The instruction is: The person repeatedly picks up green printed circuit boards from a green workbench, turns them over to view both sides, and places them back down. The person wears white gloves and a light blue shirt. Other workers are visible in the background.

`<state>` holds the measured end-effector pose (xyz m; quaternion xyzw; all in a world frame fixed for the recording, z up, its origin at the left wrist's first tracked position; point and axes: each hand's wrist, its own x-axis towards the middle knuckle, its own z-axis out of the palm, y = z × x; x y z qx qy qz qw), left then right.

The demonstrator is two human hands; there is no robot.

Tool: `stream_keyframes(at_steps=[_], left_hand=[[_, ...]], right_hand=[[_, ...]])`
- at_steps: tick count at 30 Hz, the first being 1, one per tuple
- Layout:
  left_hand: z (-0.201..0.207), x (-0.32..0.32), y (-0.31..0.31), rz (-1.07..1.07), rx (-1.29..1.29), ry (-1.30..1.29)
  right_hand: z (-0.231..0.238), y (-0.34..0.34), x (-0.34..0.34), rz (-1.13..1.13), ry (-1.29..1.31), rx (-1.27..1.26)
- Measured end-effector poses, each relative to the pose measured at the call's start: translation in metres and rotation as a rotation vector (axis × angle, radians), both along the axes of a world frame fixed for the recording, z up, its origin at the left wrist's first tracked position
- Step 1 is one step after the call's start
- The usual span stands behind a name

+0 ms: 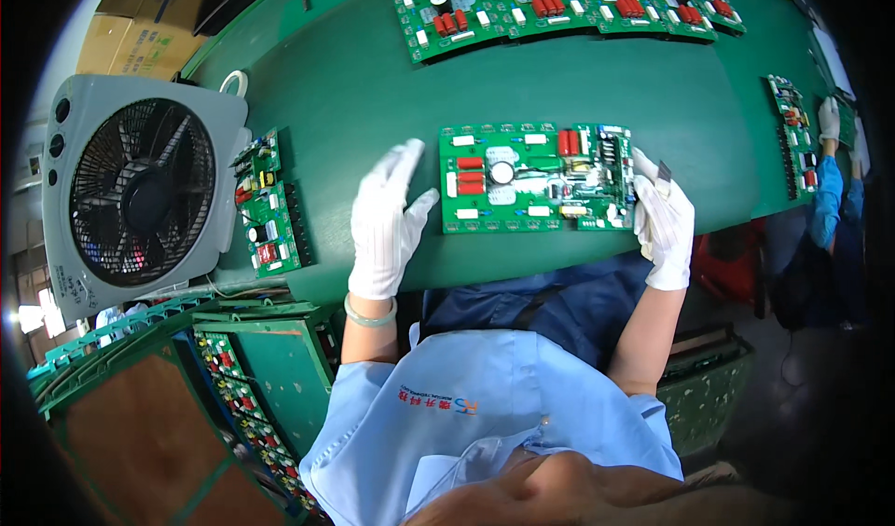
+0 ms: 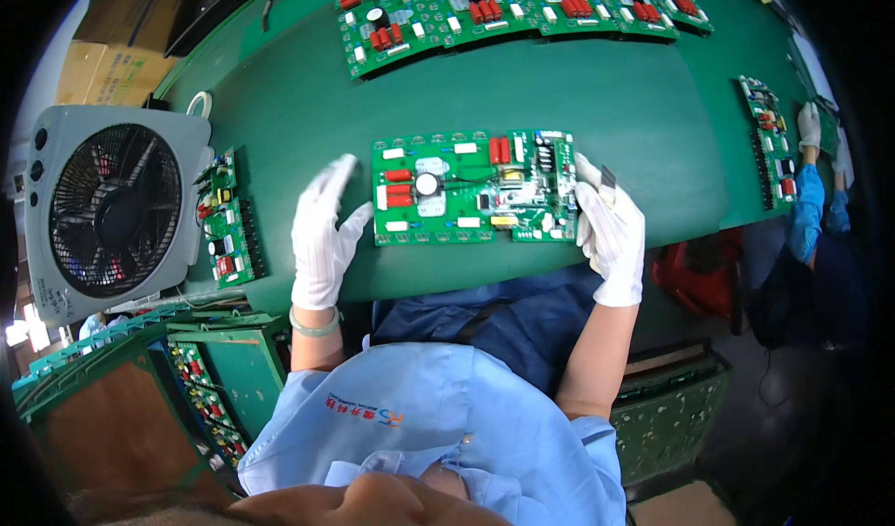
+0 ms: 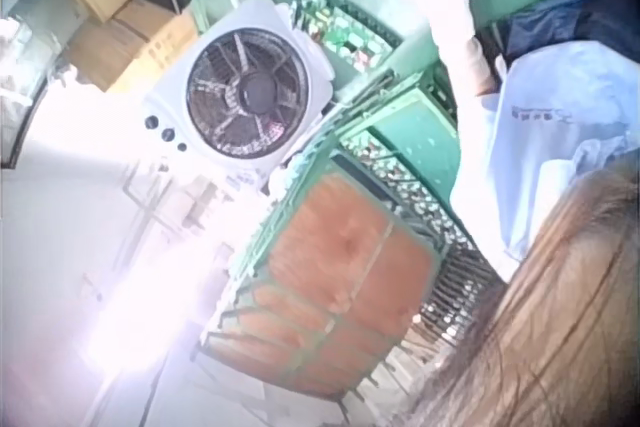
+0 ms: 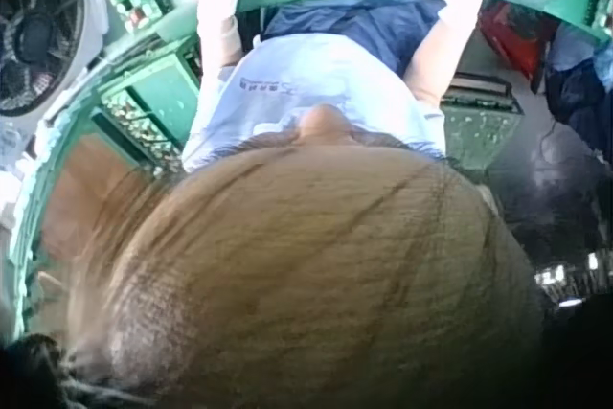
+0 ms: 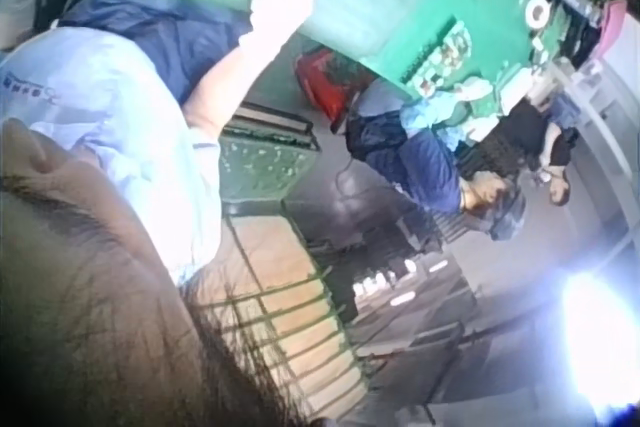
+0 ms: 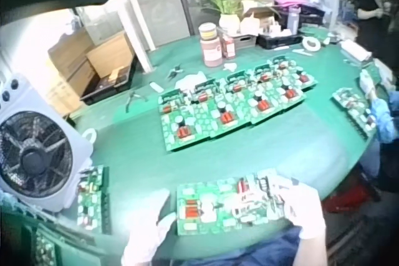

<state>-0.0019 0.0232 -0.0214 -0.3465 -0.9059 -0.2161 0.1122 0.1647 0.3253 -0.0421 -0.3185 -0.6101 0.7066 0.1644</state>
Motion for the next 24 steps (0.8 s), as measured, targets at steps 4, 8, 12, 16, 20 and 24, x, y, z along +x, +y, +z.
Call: stream_keyframes(at_steps=[4,8,12,16,20,24], left_hand=[[0.014,-0.018,0.02,-0.364,0.018,0.172],[0.027,-0.013,0.032,-0.745,0.055,-0.095],[0.025,-0.017,0.051,-0.712,0.527,-0.999],[0.006,-0.035,0.054,-0.737,0.631,-1.092],[0.004,-0.031,0.059,-0.616,0.678,-1.181],[-0.007,-0.039,0.052,-0.768,0.603,-0.98]], right_hand=[[-0.007,0.01,0.004,0.015,0.081,-0.045],[0.002,0.017,0.007,-0.077,0.267,-0.125],[0.012,0.021,0.002,-0.137,0.285,0.1],[0.006,0.019,0.003,-0.503,0.464,0.355],[-0.013,0.01,0.011,-0.293,0.195,0.429],[0.013,-0.006,0.014,0.582,0.115,1.1]])
